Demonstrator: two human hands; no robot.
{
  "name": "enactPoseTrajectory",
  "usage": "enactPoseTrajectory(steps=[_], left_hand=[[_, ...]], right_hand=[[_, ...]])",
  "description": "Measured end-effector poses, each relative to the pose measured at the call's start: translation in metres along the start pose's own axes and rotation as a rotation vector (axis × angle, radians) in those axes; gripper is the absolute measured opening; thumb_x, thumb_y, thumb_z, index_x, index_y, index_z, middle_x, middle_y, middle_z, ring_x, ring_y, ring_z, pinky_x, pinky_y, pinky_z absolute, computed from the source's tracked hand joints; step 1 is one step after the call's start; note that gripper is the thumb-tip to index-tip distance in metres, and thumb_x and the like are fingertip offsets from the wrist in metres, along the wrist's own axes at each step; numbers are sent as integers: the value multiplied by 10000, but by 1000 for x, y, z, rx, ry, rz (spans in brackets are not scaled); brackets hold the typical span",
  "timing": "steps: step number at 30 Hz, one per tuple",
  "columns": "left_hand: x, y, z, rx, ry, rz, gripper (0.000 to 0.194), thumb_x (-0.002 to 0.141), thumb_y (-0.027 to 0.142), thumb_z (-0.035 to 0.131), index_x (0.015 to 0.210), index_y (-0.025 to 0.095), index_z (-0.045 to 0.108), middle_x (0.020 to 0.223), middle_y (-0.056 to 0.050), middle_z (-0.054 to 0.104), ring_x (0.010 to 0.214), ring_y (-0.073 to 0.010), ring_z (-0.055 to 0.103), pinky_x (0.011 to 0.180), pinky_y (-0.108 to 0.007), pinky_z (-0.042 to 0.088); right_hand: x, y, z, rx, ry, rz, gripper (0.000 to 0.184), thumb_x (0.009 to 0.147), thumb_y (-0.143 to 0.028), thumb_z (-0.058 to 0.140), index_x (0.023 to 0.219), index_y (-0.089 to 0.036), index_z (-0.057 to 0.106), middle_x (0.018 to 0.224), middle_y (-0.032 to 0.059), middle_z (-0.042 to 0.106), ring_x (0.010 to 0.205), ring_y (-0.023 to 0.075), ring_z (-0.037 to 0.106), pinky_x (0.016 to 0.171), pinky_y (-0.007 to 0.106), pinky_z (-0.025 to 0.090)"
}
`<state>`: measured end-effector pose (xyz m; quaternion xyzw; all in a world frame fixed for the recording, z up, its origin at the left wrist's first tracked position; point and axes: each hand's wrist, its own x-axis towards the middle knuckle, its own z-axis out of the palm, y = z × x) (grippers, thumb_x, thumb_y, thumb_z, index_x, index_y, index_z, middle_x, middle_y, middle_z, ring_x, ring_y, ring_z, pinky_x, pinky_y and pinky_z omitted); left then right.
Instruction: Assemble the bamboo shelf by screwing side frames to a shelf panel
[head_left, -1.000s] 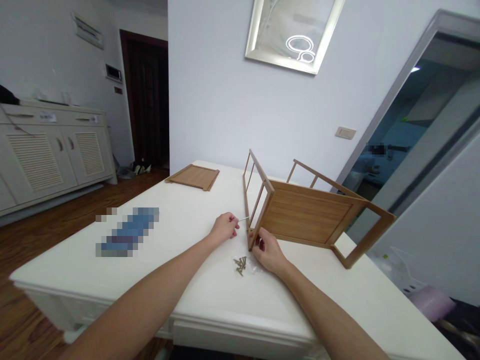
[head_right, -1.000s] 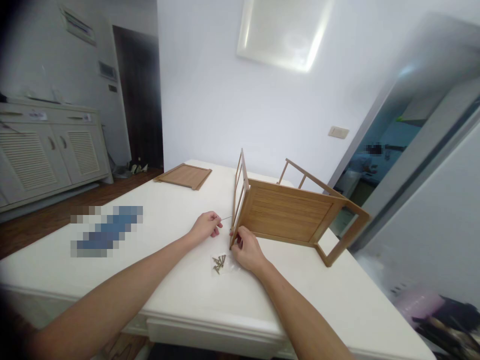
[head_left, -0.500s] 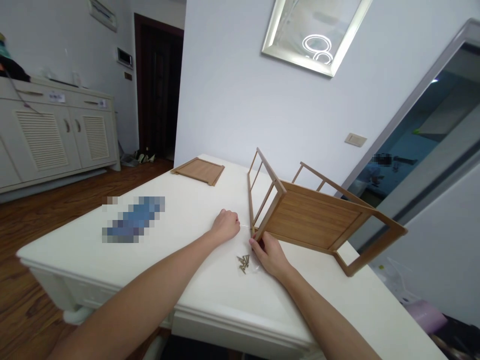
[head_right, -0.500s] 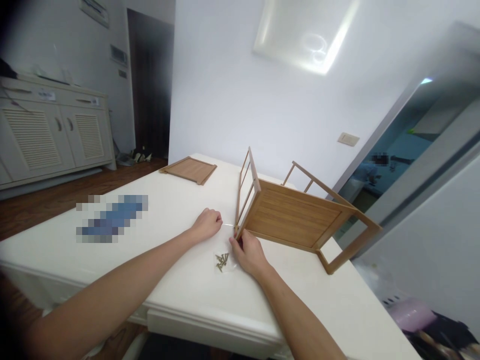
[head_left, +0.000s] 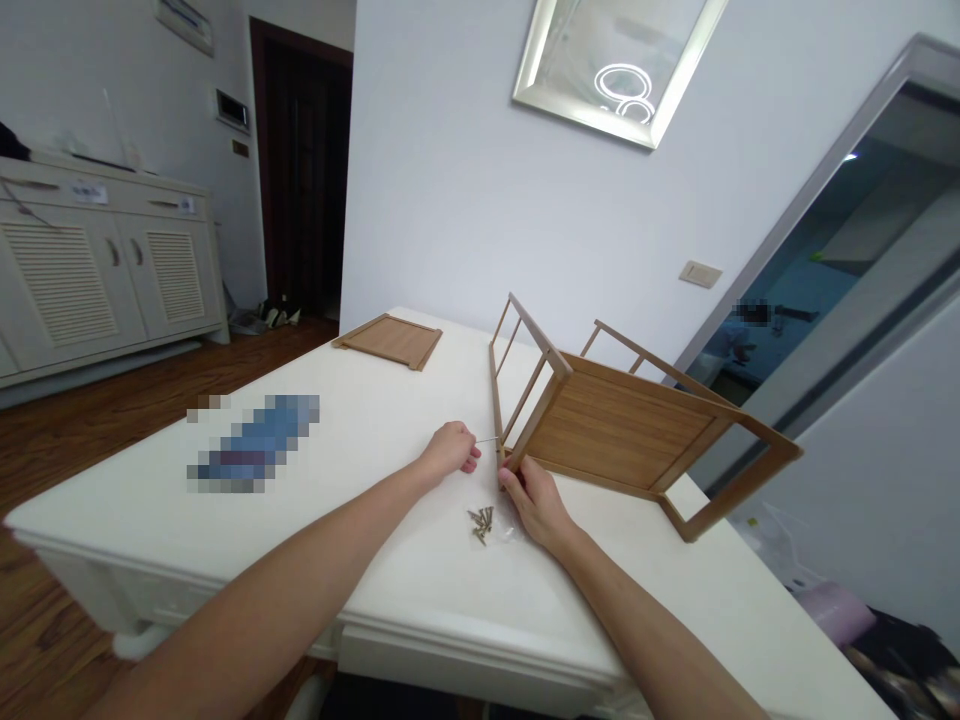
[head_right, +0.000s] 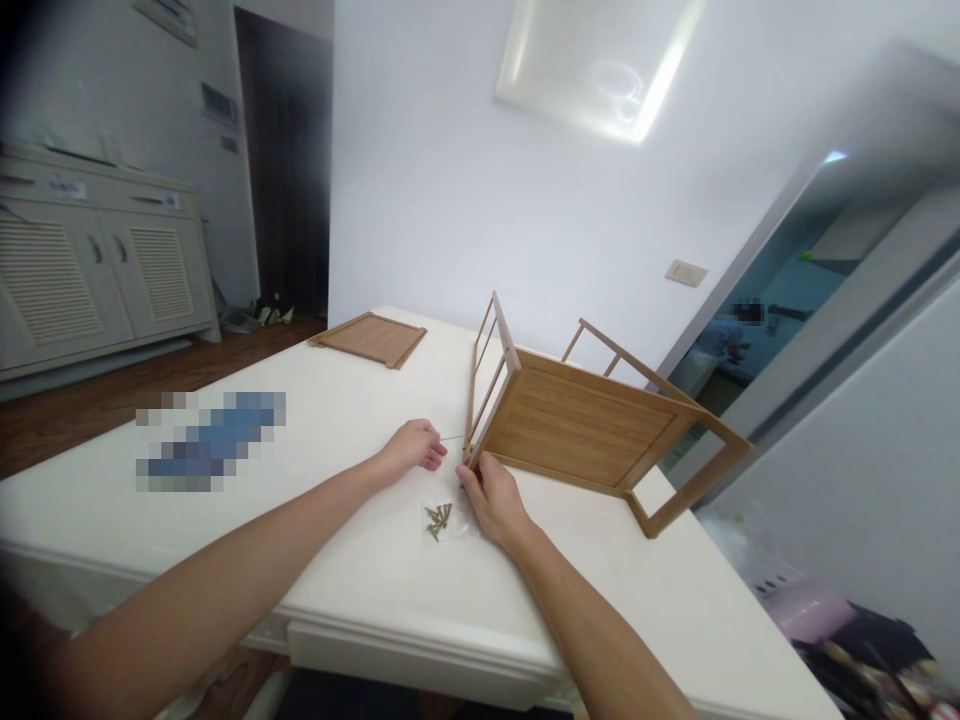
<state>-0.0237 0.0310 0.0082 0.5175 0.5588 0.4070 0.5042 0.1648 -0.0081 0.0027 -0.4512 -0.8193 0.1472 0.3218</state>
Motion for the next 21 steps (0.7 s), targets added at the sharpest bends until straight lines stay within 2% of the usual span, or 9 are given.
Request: enactPoseTrajectory(steps=[4,7,10,14,18,21], left_hand=[[-15,6,9,-220,-158,-81,99,821,98,441,753,160,477,809,-153,710,686,-203,712,725,-359,589],[-21,9,10,-434,-226,-164,108,820,83,421,765,146,490,762,-153,699,690,-218,719,745,-371,597],[-22,10,10,-661,-231,-257,102,808,73,429,776,125,511,728,-163,689,662,-232,716,737,-375,601],[-19,7,11,-754,-193,-290,88,789,59,449,784,117,515,742,-175,691,679,-239,718,721,-361,605],[-15,5,13,-770,-190,-303,86,772,50,462,783,123,506,802,-193,697,703,-240,719,715,-362,605],[-15,5,13,-763,-187,-320,85,759,44,476,776,122,507,808,-196,695,671,-221,708,718,-352,602]], right_hand=[[0,1,0,-11,6,-13,297,950,-474,443,852,-206,524,794,35,605,708,177,534,676,304,419],[0,1,-1,7,19,-3,297,947,-474,452,843,-204,521,775,29,599,698,173,530,667,299,416],[1,0,-1,46,30,21,292,934,-466,477,845,-196,543,754,21,600,685,166,523,650,291,412],[2,-3,-1,145,53,87,285,880,-462,558,834,-182,587,711,5,601,656,150,510,611,272,403],[3,-4,-4,390,47,190,217,779,-374,672,812,-172,600,689,-8,602,647,140,527,622,268,439],[0,-1,-10,770,41,365,214,681,-180,695,875,-155,608,777,23,652,718,156,604,710,292,513]])
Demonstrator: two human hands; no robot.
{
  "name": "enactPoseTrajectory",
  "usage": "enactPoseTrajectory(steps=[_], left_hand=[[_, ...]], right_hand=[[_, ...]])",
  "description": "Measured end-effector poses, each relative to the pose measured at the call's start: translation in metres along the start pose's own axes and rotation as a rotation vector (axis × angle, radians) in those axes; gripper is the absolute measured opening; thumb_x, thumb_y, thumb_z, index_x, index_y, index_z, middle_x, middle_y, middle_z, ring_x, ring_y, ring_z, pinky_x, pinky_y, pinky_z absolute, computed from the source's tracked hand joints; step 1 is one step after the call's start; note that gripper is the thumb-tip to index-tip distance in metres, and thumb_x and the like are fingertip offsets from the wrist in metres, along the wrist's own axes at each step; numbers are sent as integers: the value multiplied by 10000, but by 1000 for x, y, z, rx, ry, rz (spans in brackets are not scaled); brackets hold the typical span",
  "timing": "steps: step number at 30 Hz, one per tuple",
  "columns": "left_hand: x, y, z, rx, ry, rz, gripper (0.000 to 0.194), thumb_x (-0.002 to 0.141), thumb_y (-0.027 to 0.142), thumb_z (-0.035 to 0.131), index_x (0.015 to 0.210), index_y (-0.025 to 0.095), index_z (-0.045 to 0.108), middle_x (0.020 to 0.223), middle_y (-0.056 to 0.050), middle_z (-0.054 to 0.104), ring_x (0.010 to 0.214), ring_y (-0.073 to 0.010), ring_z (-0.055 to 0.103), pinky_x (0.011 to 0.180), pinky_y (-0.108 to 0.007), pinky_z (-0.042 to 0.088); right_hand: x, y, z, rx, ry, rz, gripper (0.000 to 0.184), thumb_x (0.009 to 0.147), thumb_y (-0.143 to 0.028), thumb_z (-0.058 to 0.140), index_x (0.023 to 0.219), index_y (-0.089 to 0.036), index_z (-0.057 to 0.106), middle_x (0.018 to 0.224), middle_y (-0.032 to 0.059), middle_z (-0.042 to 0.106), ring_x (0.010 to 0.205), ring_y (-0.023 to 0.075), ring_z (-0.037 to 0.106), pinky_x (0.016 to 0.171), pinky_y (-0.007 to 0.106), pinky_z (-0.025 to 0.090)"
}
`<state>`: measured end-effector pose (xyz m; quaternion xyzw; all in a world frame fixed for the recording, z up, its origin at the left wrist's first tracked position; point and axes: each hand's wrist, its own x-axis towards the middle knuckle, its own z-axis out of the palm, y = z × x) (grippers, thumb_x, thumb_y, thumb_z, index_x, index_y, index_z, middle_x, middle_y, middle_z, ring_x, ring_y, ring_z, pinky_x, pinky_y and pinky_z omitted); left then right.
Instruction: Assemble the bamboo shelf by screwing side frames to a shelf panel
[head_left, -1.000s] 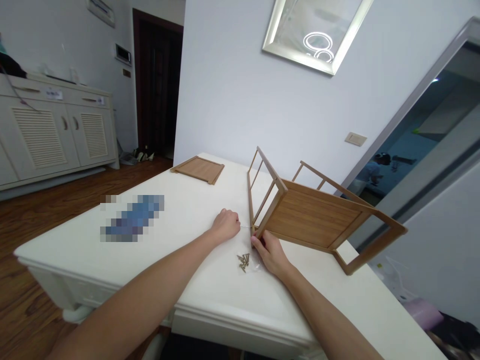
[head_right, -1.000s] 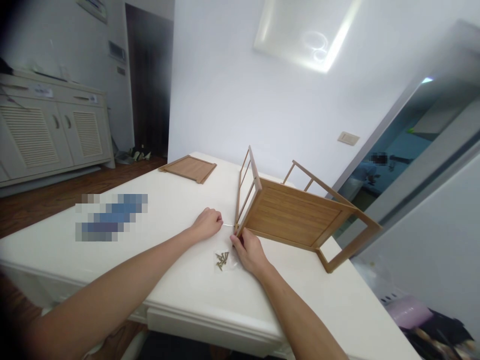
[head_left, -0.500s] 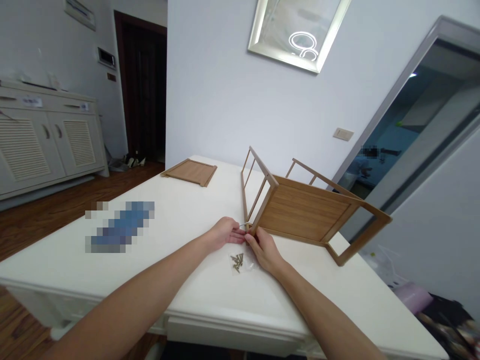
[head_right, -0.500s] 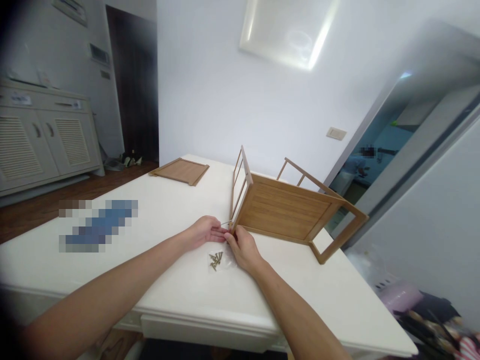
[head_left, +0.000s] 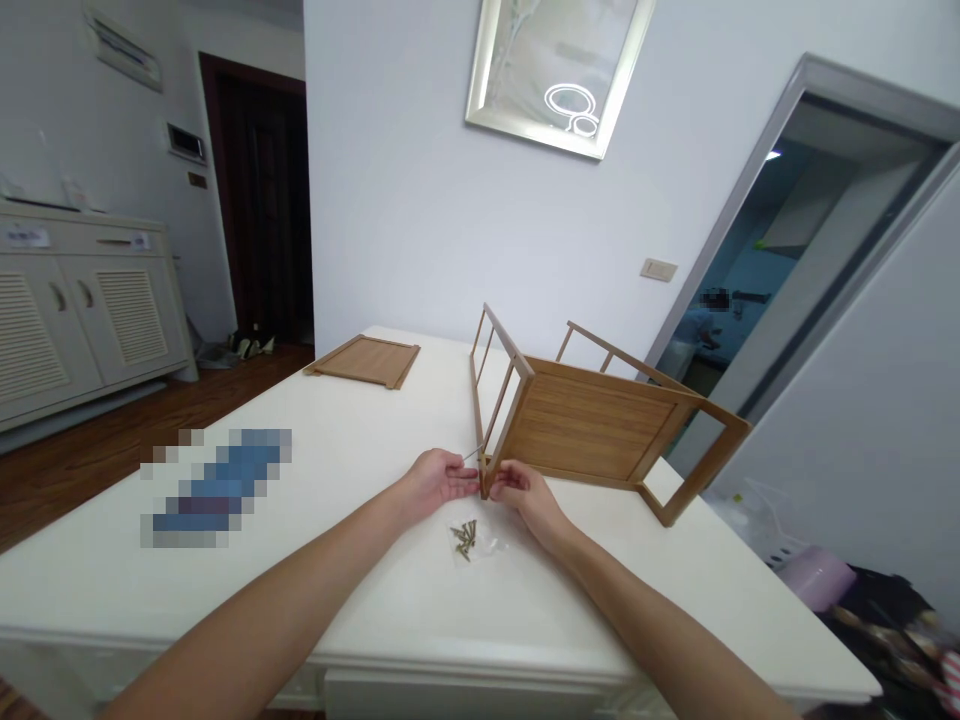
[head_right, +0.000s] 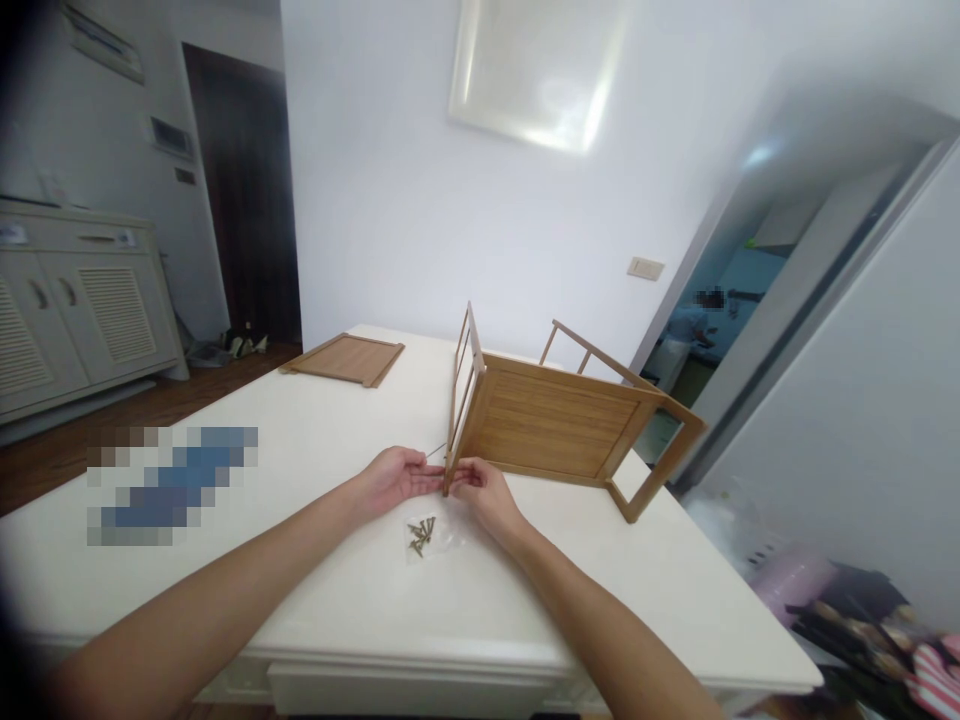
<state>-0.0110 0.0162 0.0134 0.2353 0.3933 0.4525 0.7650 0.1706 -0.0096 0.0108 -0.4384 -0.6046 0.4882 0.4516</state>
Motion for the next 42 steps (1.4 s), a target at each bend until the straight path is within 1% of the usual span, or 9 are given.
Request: enactPoseTrajectory(steps=[5,7,11,18,23,26,30,34,42], left_hand=[[-3,0,1,5,-15,9,74,754,50,490,787,106,525,821,-207,700,716,-224,717,757,-337,597],[-4,0,1,8,-17,11,71,758,53,486,787,104,527,827,-213,702,719,-228,718,757,-339,596],[-5,0,2,-9,-33,8,90,744,40,481,770,115,523,836,-208,707,733,-229,720,759,-343,598],[0,-1,-1,9,-22,-5,72,747,55,496,771,112,535,837,-199,708,736,-228,719,728,-334,604],[0,-1,0,80,-19,20,77,772,57,480,795,98,541,838,-200,702,730,-216,714,741,-331,597],[2,2,-4,393,41,189,79,818,97,465,767,138,510,861,-179,708,717,-195,708,734,-323,584],[10,12,-17,965,253,473,110,835,176,504,726,177,518,821,-102,708,745,-183,680,731,-301,532],[17,18,-28,1180,333,569,131,783,206,579,652,197,568,761,-67,693,860,-223,649,804,-309,460],[23,20,-34,1401,336,609,161,821,246,542,753,188,676,836,-71,728,810,-208,641,729,-282,426]], right_hand=[[-4,0,-16,646,153,407,240,641,-3,556,839,-138,542,841,117,652,869,217,692,860,350,584],[-2,0,-18,791,163,473,269,627,1,515,864,-127,520,887,159,646,933,250,694,866,369,597],[7,2,-15,953,181,492,418,563,-15,472,970,-103,501,1009,196,633,1004,279,679,847,425,611],[13,12,-11,1010,182,412,486,486,-28,463,960,-132,500,1002,166,619,1041,280,665,900,479,580],[12,14,-9,995,135,353,447,484,-27,476,923,-106,514,979,185,621,1035,272,670,928,415,572],[11,14,-8,978,141,330,409,496,-28,474,892,-120,518,930,164,628,995,253,682,929,393,571],[11,15,-6,936,158,311,377,510,-17,477,867,-128,523,884,150,635,951,242,693,923,387,571],[10,14,-4,914,172,312,383,520,8,469,877,-118,526,910,161,644,958,245,698,914,383,576],[10,14,-2,898,196,310,401,520,39,443,885,-91,546,905,168,656,935,226,704,899,333,583]])
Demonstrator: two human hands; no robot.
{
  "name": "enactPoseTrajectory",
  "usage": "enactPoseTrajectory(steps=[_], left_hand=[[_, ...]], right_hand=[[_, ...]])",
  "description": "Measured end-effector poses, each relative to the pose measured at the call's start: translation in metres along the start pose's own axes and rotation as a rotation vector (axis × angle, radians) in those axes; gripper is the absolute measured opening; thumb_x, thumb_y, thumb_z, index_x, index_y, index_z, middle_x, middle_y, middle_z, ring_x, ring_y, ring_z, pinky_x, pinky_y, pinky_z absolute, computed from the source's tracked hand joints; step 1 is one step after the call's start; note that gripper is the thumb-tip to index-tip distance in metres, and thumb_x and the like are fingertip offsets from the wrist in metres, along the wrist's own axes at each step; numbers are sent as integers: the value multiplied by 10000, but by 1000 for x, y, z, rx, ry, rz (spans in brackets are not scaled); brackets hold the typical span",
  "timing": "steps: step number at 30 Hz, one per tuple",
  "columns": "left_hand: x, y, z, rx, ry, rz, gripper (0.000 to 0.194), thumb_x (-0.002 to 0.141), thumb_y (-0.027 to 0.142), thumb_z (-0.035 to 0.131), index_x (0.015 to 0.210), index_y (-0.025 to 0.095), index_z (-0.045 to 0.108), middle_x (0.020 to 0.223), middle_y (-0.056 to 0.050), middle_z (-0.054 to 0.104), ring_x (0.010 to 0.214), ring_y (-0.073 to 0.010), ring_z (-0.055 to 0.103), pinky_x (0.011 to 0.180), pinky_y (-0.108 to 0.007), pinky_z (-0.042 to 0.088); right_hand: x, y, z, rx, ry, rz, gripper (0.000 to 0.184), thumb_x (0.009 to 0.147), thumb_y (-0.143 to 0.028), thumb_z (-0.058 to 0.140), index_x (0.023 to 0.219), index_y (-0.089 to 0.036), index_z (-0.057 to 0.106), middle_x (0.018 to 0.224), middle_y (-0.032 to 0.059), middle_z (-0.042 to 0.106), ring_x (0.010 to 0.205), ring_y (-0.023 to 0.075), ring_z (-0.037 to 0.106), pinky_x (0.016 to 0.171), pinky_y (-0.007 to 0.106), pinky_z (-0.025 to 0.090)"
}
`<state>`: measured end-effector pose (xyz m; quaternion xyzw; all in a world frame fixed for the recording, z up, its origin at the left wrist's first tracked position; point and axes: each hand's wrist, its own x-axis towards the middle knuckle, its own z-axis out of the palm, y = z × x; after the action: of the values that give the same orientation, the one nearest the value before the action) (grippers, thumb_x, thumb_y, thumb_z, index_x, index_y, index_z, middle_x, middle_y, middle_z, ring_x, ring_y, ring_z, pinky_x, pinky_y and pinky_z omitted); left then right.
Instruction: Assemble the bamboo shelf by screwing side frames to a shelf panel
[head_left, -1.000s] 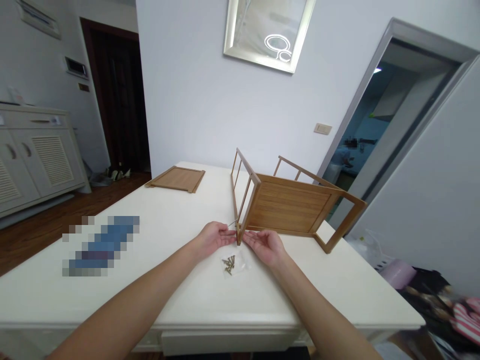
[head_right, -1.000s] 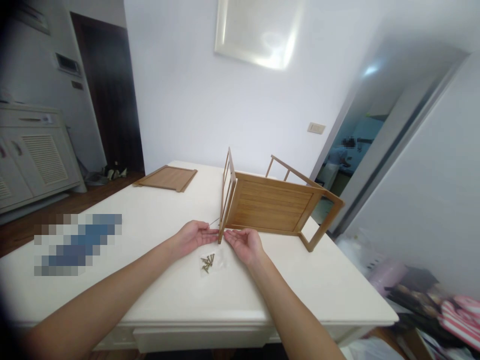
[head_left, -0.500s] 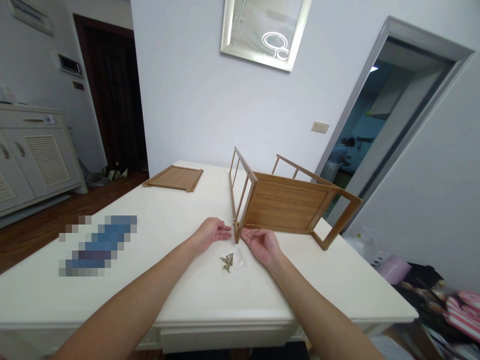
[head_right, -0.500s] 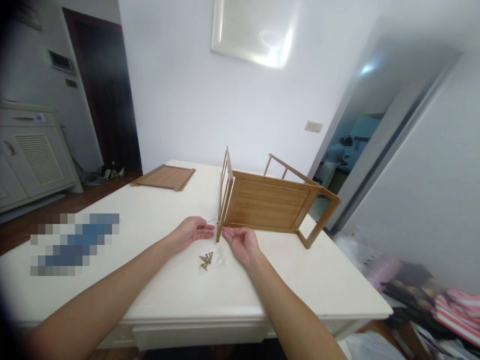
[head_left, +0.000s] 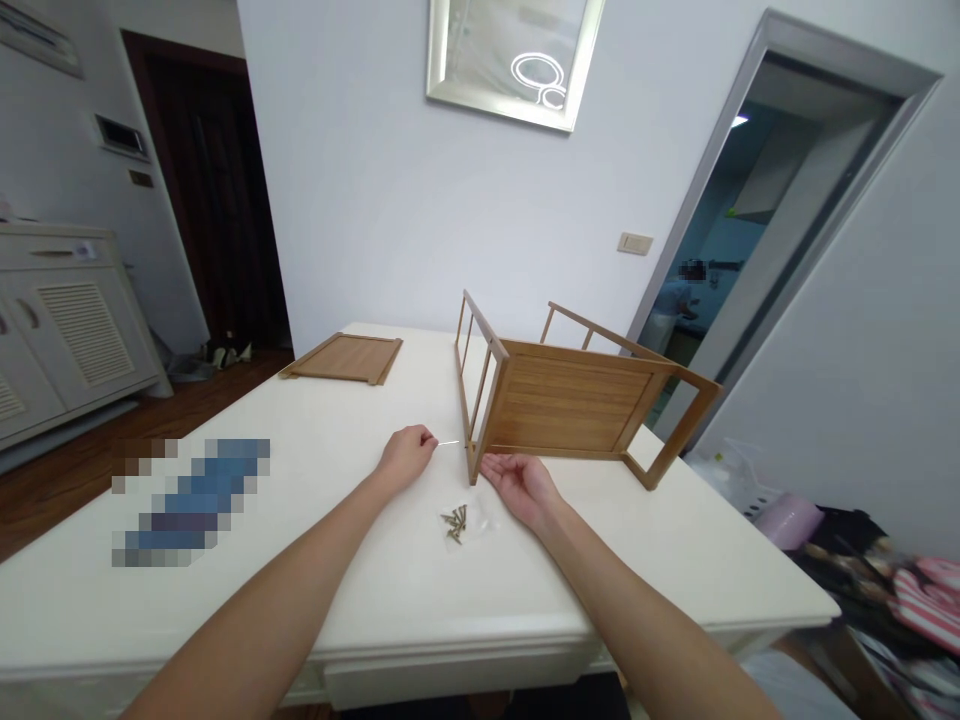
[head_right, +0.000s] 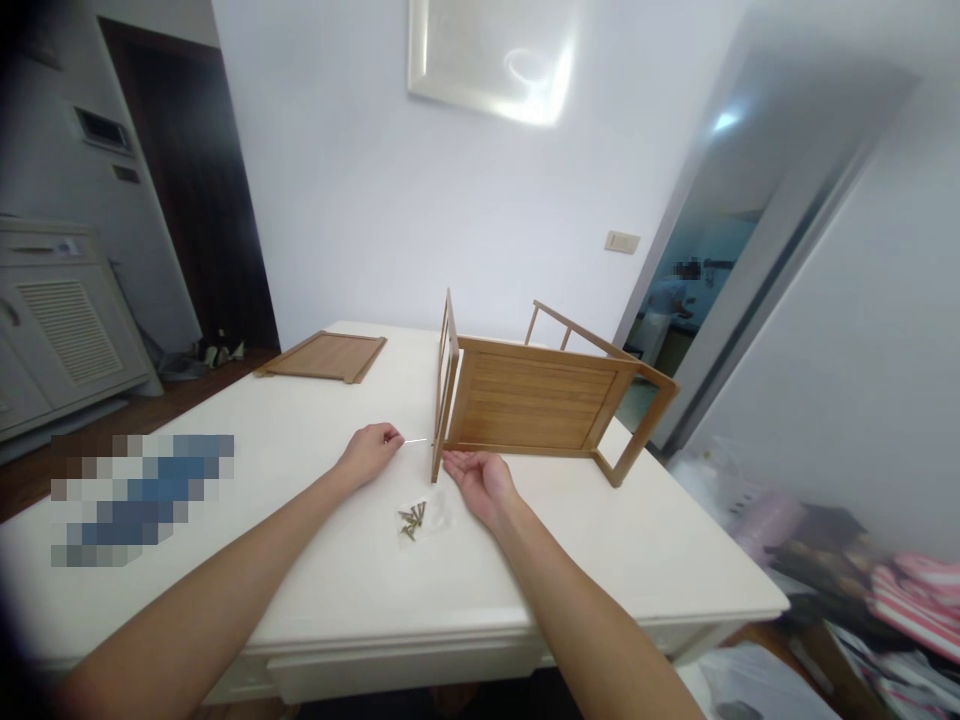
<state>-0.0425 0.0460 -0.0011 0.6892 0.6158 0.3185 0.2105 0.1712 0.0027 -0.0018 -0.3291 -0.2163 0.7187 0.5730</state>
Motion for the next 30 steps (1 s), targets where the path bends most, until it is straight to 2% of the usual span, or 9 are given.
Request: enactPoseTrajectory(steps=[7,12,17,24,30], left_hand=[[-3,1,1,37,-31,37,187,846,245,500,787,194,671,811,-47,715,782,-194,628,691,-271,412],[-4,2,3,48,-43,44,173,846,253,504,770,194,648,787,-38,700,754,-183,613,674,-264,398],[-3,1,6,55,-45,47,178,850,263,496,760,191,632,778,-36,688,743,-175,598,670,-260,391],[-3,0,7,8,-40,36,177,834,288,494,740,196,612,736,-25,660,726,-177,583,672,-264,393],[-4,0,7,0,-38,39,178,837,286,479,751,192,604,739,-19,640,724,-168,562,669,-268,380]], right_hand=[[1,2,-5,35,-15,-19,363,535,45,458,858,-94,550,893,164,644,948,230,699,915,340,582],[1,3,-2,23,18,-17,397,559,60,439,897,-126,532,888,122,648,936,221,699,882,374,600],[1,3,-1,12,36,-21,421,548,70,438,922,-100,529,919,150,648,942,222,697,898,353,584],[-1,4,-2,-20,24,-31,373,565,61,447,880,-111,553,918,135,656,961,213,687,889,348,575],[-3,3,3,-22,49,-20,320,560,48,472,841,-58,582,974,188,640,967,231,687,942,325,542]])
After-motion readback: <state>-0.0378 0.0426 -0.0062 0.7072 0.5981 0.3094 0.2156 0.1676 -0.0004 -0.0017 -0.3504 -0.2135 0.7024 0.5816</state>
